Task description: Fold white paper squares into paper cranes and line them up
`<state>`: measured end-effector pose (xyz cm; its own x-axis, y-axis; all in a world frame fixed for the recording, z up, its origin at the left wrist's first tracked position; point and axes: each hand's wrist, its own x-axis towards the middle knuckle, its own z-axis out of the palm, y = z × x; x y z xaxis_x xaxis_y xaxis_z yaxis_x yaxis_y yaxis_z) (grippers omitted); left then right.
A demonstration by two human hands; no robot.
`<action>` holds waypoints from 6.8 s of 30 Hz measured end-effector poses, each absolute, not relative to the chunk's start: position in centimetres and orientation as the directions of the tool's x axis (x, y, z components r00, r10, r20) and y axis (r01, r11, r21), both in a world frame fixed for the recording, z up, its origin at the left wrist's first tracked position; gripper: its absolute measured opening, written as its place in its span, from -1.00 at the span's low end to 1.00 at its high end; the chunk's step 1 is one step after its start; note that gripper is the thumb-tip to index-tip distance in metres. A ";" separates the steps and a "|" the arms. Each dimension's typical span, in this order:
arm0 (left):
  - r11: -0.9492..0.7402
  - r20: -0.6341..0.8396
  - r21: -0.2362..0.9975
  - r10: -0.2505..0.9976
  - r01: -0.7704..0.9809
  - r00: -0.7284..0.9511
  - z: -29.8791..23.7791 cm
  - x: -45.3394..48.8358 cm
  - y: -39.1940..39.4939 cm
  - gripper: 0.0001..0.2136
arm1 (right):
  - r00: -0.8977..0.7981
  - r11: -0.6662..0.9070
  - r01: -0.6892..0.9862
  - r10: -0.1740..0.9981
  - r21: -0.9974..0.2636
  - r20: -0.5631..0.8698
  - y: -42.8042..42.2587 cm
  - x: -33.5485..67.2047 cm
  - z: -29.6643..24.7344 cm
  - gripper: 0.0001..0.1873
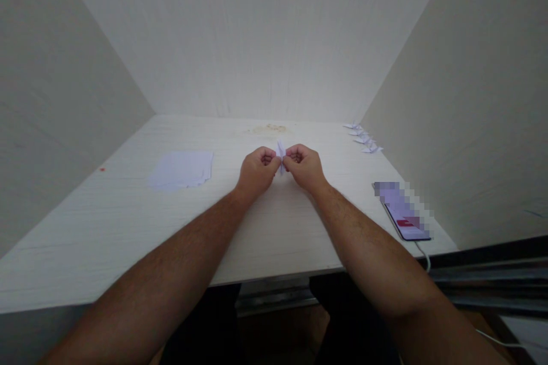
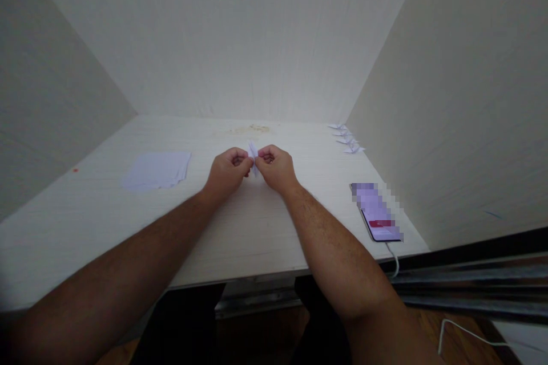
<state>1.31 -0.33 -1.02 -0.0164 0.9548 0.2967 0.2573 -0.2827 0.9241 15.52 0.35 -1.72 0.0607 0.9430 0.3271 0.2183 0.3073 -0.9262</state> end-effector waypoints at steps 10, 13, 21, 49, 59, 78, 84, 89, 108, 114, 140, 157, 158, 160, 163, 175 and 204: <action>-0.308 0.337 0.898 0.941 0.316 -0.040 -1.0 1.4 -0.6 -0.94 | 0.067 0.344 0.236 0.927 -0.909 0.368 0.4 15.4 -1.6 -0.93; -0.310 0.339 0.896 0.940 0.317 -0.038 -1.1 1.4 -0.5 -0.94 | 0.069 0.345 0.245 0.926 -0.906 0.371 0.4 15.3 -1.5 -0.92; -0.295 0.308 0.911 0.951 0.288 -0.001 -1.2 1.3 -0.5 -0.93 | 0.065 0.349 0.232 0.926 -0.908 0.373 0.4 15.4 -1.5 -0.90; -0.226 0.214 0.960 0.973 0.167 0.089 -1.0 1.3 -0.6 -0.94 | -0.016 0.266 0.135 0.964 -0.954 0.266 -0.2 15.0 -0.2 -0.85; -0.253 0.242 0.949 0.967 0.187 0.082 -0.4 1.0 -0.6 -0.93 | -0.048 0.275 0.034 0.961 -0.961 0.273 0.4 15.7 -0.8 -0.88; -0.291 0.277 0.943 0.955 0.162 0.102 -0.5 0.8 -0.8 -0.83 | -0.052 0.272 0.040 0.962 -0.962 0.270 0.6 15.9 -1.1 -0.86; -0.329 0.316 0.924 0.944 0.196 0.096 -0.6 0.7 -0.6 -0.79 | -0.036 0.234 0.009 0.972 -0.972 0.234 0.6 15.8 -1.1 -0.81; -0.327 0.318 0.925 0.945 0.193 0.081 -0.6 0.9 -0.7 -0.80 | -0.017 0.245 0.061 0.970 -0.968 0.244 0.8 16.0 -1.0 -0.80; -0.305 0.297 0.942 0.952 0.141 0.070 -0.4 1.0 -0.7 -0.86 | 0.002 0.195 -0.070 0.981 -0.978 0.196 0.7 16.1 -1.4 -0.71; -0.286 0.282 0.947 0.958 0.149 0.046 -0.5 1.0 -0.6 -0.86 | -0.002 0.187 -0.143 0.982 -0.972 0.189 0.5 15.8 -0.9 -0.66; -0.299 0.304 0.949 0.952 0.097 -0.031 -0.4 0.7 -0.5 -0.86 | -0.019 0.267 0.026 0.964 -0.963 0.266 0.0 15.3 -0.9 -0.68; -0.201 0.172 0.965 0.970 -0.169 -0.169 -0.2 1.9 -1.1 -0.77 | 0.005 0.307 0.062 0.951 -0.950 0.308 -0.3 14.8 -1.1 -0.78; -0.196 0.169 0.968 0.971 -0.155 -0.167 -0.2 1.9 -1.1 -0.73 | 0.010 0.307 0.066 0.951 -0.949 0.309 -0.3 14.8 -1.1 -0.79; -0.189 0.174 0.977 0.974 -0.097 -0.148 -0.2 1.8 -1.1 -0.70 | 0.016 0.305 0.077 0.952 -0.949 0.307 -0.3 14.8 -1.1 -0.79; -0.209 0.207 0.978 0.972 -0.008 -0.109 -0.3 1.6 -0.9 -0.78 | 0.023 0.295 0.100 0.954 -0.950 0.299 -0.3 14.9 -1.1 -0.80; -0.237 0.237 0.971 0.968 0.001 -0.086 -0.9 1.4 -0.6 -0.83 | 0.025 0.290 0.162 0.954 -0.943 0.298 -0.3 15.0 -1.4 -0.74; -0.295 0.292 0.955 0.953 0.038 0.082 -1.0 0.8 -0.2 -0.72 | 0.083 0.251 0.038 0.964 -0.967 0.254 -0.2 15.2 -0.8 -0.79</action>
<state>0.81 -0.23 -0.98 0.0824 0.9530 0.2915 0.0381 -0.2953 0.9546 15.22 -0.25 -0.79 0.0833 0.9637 0.2536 0.0377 0.2513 -0.9672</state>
